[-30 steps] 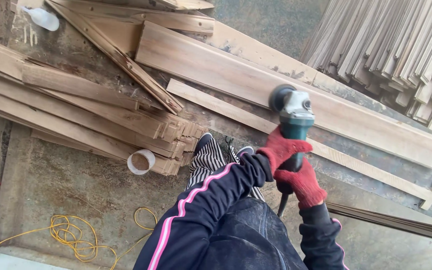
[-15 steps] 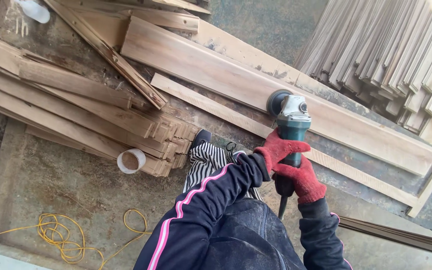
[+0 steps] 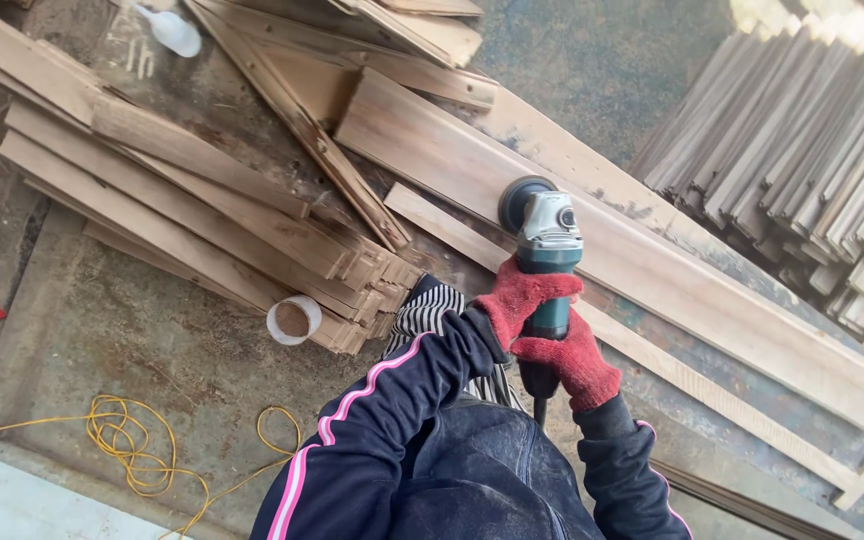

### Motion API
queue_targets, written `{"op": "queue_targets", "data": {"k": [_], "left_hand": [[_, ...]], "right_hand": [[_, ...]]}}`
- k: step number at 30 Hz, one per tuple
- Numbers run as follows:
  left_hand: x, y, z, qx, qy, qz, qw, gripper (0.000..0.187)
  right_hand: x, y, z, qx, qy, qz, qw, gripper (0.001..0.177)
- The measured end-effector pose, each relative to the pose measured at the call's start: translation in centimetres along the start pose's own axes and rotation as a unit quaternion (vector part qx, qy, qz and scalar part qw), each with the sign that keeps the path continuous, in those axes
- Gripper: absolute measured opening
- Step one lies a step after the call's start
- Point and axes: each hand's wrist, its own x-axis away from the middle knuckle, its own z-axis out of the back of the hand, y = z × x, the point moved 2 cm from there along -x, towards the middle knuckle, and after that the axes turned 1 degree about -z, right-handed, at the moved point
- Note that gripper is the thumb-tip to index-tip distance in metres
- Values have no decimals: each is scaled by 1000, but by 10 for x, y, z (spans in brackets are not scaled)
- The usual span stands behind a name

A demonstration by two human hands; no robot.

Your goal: Sanding wooden planks using an electric angle grinder.

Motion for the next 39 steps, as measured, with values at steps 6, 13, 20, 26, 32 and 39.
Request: {"op": "queue_targets", "data": {"k": [6, 13, 20, 26, 32, 39], "left_hand": [[-9, 47, 62, 19, 69, -30, 997, 66], [-13, 122, 109, 104, 103, -69, 987, 54], [-48, 132, 142, -367, -65, -413, 831, 41], [-32, 86, 53, 16, 87, -5, 996, 61], [-16, 51, 4, -6, -14, 2, 1000, 65], [-42, 86, 60, 17, 48, -37, 998, 63]], "right_hand": [[-24, -39, -70, 78, -56, -7, 995, 63], [-50, -98, -148, 162, -116, 4, 980, 67], [-59, -137, -160, 168, -128, 38, 977, 69], [-28, -103, -86, 83, -69, 6, 994, 60], [-14, -51, -24, 34, -15, 3, 999, 45], [-40, -98, -87, 90, -56, -8, 994, 57]]}}
